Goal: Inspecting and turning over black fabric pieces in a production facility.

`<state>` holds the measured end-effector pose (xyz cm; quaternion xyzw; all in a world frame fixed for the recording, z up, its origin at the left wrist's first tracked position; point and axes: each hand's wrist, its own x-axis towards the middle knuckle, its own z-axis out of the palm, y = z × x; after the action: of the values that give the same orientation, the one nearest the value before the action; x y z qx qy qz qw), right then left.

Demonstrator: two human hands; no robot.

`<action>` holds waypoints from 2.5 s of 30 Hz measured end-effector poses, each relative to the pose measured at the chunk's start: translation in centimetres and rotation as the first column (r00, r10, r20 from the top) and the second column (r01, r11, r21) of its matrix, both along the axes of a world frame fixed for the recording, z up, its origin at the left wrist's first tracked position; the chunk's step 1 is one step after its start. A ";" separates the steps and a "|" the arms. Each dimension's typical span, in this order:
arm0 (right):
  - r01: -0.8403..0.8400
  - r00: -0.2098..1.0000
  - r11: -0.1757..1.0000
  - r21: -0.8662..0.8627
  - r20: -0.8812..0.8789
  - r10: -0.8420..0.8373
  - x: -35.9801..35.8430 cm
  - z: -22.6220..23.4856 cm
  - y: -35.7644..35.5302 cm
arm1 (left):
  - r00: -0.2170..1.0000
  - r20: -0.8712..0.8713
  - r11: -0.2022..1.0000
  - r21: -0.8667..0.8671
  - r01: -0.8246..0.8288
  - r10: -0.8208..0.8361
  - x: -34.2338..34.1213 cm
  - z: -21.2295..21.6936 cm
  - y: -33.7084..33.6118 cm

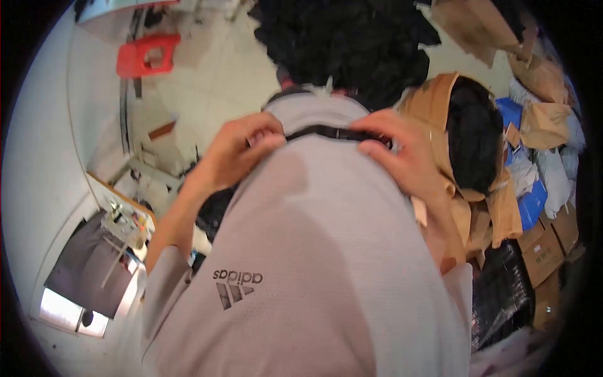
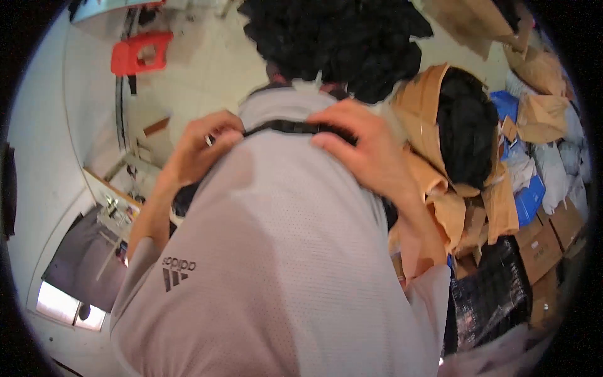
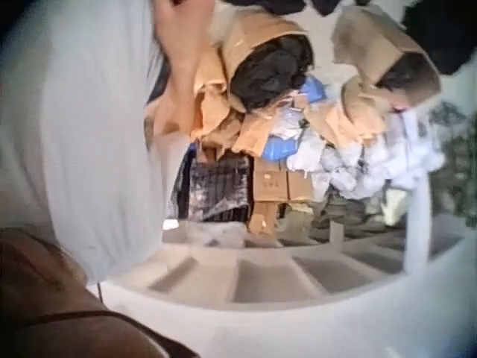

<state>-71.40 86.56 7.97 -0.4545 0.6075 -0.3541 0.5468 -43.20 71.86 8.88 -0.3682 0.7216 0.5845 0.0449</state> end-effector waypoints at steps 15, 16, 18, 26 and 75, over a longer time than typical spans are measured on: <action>-0.188 0.982 0.961 0.204 0.057 0.180 6.4 0.2 -8.0 | 0.992 0.063 0.988 -0.101 0.115 -0.109 7.4 -0.8 -5.9; -0.168 0.984 0.954 0.249 0.092 0.150 6.6 0.1 -8.3 | 0.986 0.045 0.977 -0.135 0.167 -0.162 7.9 -0.8 -6.4; -0.165 0.982 0.952 0.257 0.131 0.135 7.1 -0.1 -8.9 | 0.986 0.037 0.987 -0.011 0.163 -0.162 8.9 -0.7 -7.3; -0.200 0.945 0.884 0.422 0.323 0.059 8.9 -0.7 -11.6 | 0.996 0.081 0.991 0.129 -0.044 0.034 9.8 -2.3 -12.3; -0.012 0.746 0.797 0.604 -0.525 0.409 5.1 -8.5 13.0 | 0.906 0.423 0.884 0.424 -0.197 -0.001 20.4 -7.3 1.3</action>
<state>-66.34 99.59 -0.53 -0.4324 0.7728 0.0831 0.4571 -22.77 73.12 1.62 -0.4987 0.5178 0.6483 0.2509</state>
